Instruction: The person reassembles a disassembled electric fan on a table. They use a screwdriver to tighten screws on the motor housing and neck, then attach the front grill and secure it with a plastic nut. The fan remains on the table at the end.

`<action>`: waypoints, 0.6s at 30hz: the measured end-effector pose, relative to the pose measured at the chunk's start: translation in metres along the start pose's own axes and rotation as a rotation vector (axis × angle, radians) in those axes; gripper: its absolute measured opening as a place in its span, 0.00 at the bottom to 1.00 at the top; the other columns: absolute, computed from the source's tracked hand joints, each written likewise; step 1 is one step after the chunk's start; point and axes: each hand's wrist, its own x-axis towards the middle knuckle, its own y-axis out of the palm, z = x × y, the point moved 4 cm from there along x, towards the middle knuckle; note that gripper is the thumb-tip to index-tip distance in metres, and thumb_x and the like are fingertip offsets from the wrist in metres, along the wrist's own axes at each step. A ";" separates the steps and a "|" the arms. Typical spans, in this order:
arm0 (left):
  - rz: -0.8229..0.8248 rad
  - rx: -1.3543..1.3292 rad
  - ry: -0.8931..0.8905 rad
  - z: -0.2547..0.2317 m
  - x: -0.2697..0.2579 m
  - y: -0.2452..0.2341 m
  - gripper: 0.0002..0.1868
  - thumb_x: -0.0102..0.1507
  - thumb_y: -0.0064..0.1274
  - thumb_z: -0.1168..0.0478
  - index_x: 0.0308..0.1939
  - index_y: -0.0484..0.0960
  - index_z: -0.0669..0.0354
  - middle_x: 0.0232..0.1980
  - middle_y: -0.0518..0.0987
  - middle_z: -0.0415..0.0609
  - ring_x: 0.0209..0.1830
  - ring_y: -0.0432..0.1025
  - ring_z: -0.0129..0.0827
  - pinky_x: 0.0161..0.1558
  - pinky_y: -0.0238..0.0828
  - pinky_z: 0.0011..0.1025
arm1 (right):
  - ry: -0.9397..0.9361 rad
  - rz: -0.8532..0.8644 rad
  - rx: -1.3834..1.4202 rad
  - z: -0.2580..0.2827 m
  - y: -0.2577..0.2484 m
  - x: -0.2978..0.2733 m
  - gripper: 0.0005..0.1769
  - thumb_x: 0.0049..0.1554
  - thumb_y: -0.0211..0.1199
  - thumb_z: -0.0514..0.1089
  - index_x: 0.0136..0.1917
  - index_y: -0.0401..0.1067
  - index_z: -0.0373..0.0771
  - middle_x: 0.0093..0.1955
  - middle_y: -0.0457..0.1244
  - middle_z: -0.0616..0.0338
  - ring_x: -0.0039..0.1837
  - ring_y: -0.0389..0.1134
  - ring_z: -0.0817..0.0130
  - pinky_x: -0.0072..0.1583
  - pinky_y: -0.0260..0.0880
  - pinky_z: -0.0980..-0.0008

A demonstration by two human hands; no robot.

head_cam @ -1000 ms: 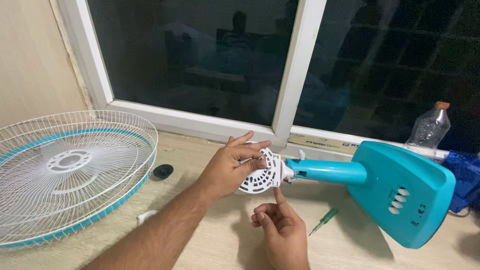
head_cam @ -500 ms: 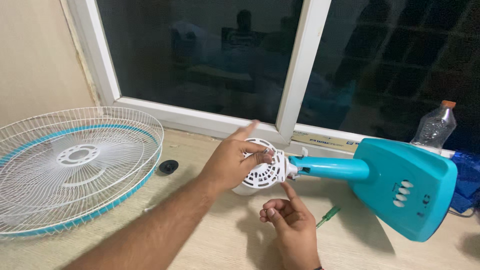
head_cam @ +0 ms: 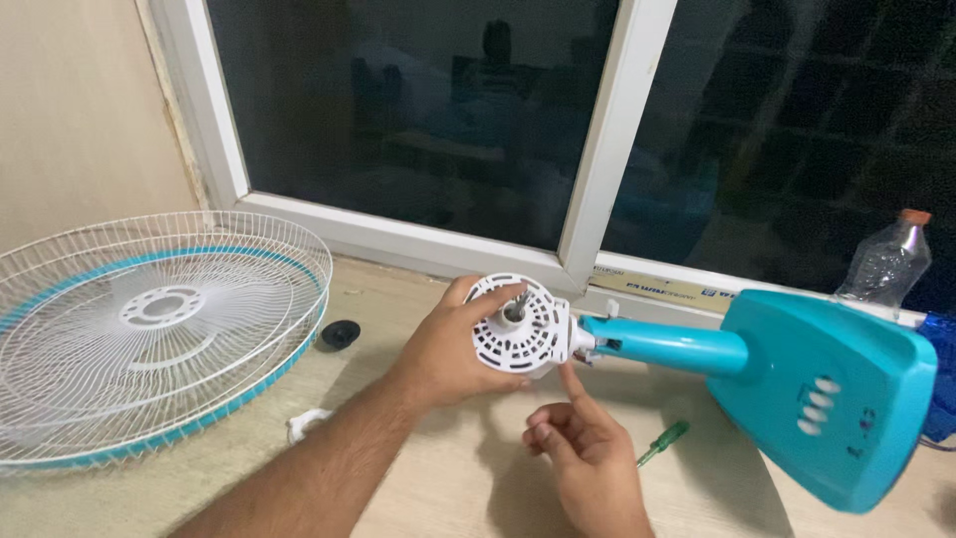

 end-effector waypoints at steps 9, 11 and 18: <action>0.026 0.050 0.000 0.003 0.000 -0.004 0.55 0.35 0.80 0.51 0.67 0.74 0.40 0.71 0.64 0.44 0.66 0.70 0.35 0.63 0.74 0.33 | -0.028 -0.345 -0.144 0.026 -0.022 -0.012 0.23 0.50 0.66 0.27 0.60 0.70 0.24 0.46 0.72 0.46 0.48 0.77 0.61 0.52 0.80 0.66; 0.029 0.055 0.022 0.003 -0.001 -0.004 0.57 0.35 0.80 0.49 0.69 0.75 0.40 0.71 0.65 0.45 0.67 0.70 0.36 0.63 0.73 0.33 | -0.020 -0.360 -0.145 0.030 -0.018 -0.014 0.24 0.50 0.67 0.27 0.60 0.69 0.24 0.46 0.72 0.46 0.48 0.77 0.61 0.51 0.80 0.67; 0.024 0.001 0.020 0.006 -0.002 -0.007 0.57 0.34 0.80 0.48 0.68 0.74 0.44 0.72 0.66 0.44 0.67 0.70 0.35 0.64 0.73 0.32 | 0.030 -0.375 -0.228 0.039 -0.008 -0.019 0.24 0.50 0.68 0.28 0.61 0.72 0.29 0.46 0.74 0.47 0.48 0.76 0.66 0.50 0.77 0.69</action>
